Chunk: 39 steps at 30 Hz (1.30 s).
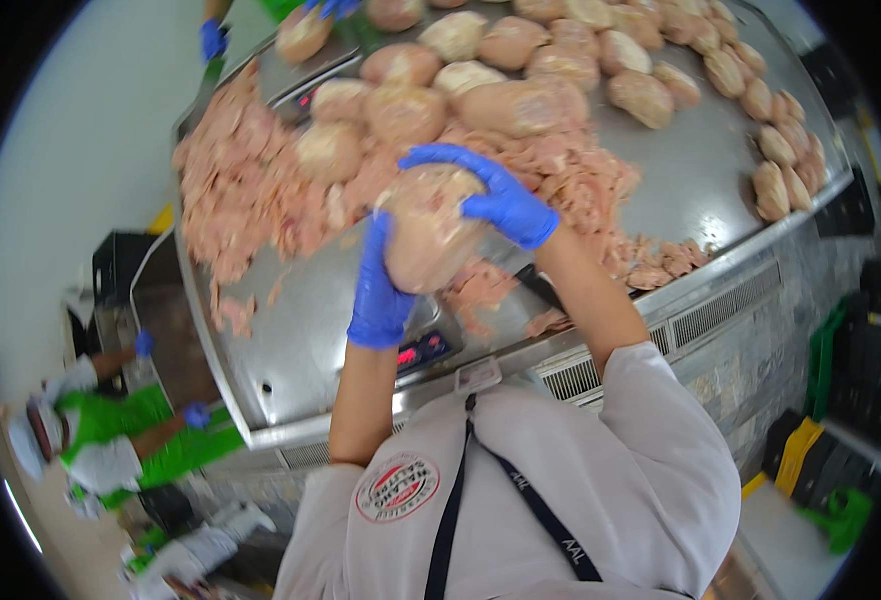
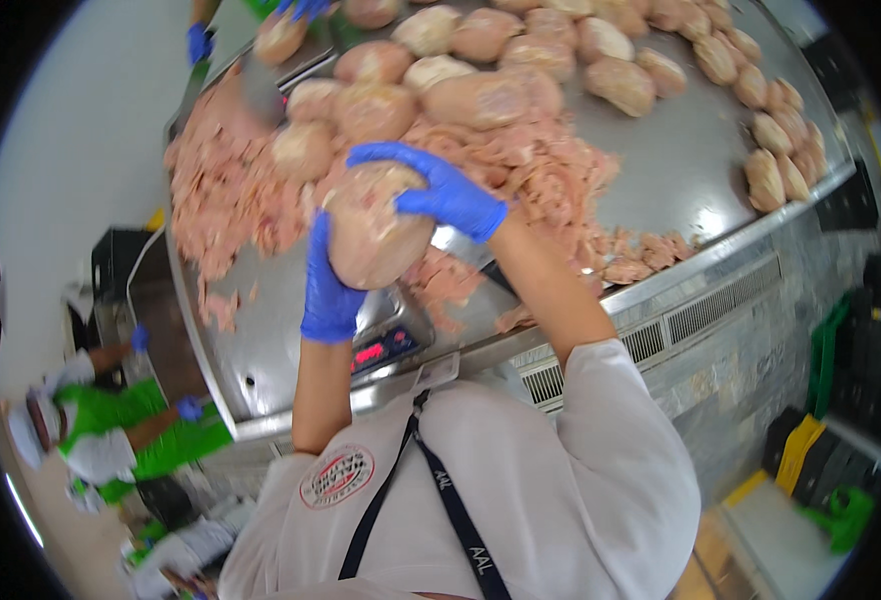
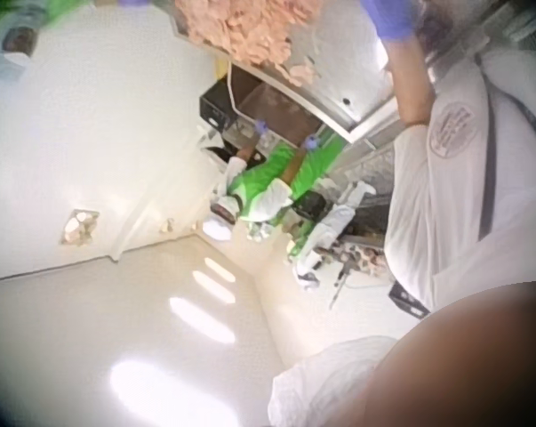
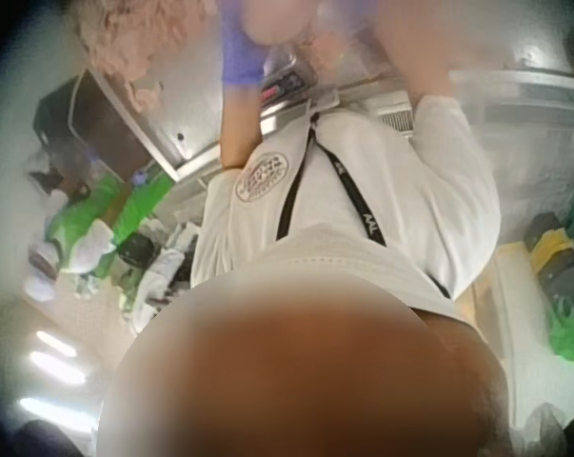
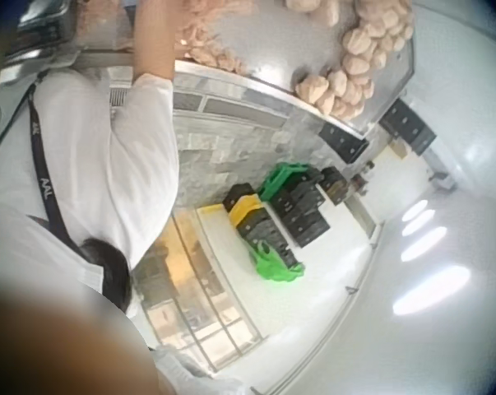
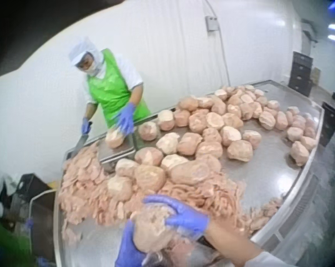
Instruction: The person repeatedly picks up raw chicken breasts, places them on a digital scale, and trims fat and connective tissue with a knife. Trimmed pieces are set aside on the table while the main breast is returned to the pile.
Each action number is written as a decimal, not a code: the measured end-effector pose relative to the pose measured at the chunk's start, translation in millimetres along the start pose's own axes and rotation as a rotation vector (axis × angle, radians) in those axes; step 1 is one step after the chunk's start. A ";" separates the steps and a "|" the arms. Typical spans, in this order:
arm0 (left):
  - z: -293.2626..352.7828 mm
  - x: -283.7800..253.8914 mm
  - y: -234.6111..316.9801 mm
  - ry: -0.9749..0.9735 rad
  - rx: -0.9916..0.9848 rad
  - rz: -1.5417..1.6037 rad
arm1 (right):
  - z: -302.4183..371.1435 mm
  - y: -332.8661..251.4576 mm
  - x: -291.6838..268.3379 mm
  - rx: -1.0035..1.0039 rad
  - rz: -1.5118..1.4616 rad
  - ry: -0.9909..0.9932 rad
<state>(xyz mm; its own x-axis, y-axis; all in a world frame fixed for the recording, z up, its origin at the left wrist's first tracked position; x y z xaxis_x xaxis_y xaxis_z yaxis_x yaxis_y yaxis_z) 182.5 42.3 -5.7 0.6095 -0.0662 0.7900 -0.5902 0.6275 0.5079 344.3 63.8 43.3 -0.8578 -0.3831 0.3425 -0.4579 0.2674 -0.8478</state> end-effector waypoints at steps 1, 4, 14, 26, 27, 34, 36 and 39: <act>11.0 -17.7 12.9 0.155 0.077 -0.059 | 0.5 13.5 29.9 0.010 0.035 -0.010; 61.0 -44.1 40.3 0.129 0.065 0.038 | 0.3 64.0 84.1 0.129 0.145 0.070; 122.1 -119.3 94.5 0.306 0.476 -0.878 | 84.6 58.3 28.2 0.111 1.075 0.622; 136.0 -118.3 125.9 0.106 0.437 -0.972 | 197.7 73.7 -27.7 0.711 1.502 0.515; 136.6 -118.5 127.0 0.105 0.420 -0.987 | 199.2 64.1 -24.2 0.718 1.460 0.573; 119.7 -132.0 108.7 0.005 0.323 -1.001 | 160.8 38.7 14.5 0.350 1.103 0.656; 112.1 -114.7 99.3 -0.024 0.359 -1.010 | 127.6 38.0 67.8 0.226 1.041 0.490; 113.0 -99.8 96.7 -0.032 0.275 -0.933 | 99.0 27.5 125.6 0.369 1.127 0.189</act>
<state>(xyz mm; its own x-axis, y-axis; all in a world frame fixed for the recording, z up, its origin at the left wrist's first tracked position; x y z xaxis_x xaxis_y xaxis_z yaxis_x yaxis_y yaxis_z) 4.7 21.9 3.4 0.8828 -0.4684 0.0366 0.0168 0.1093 0.9939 247.0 -64.5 23.0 -0.7681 0.0476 -0.6386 0.6401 0.0872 -0.7634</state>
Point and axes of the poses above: each hand's wrist, its own z-axis away from the middle knuckle, its own x-axis out of the palm, y = z × x, the point moved 8 cm from there along -z, towards the middle knuckle, and after that the axes turned 4 degrees about -x, right-handed, at the moved point
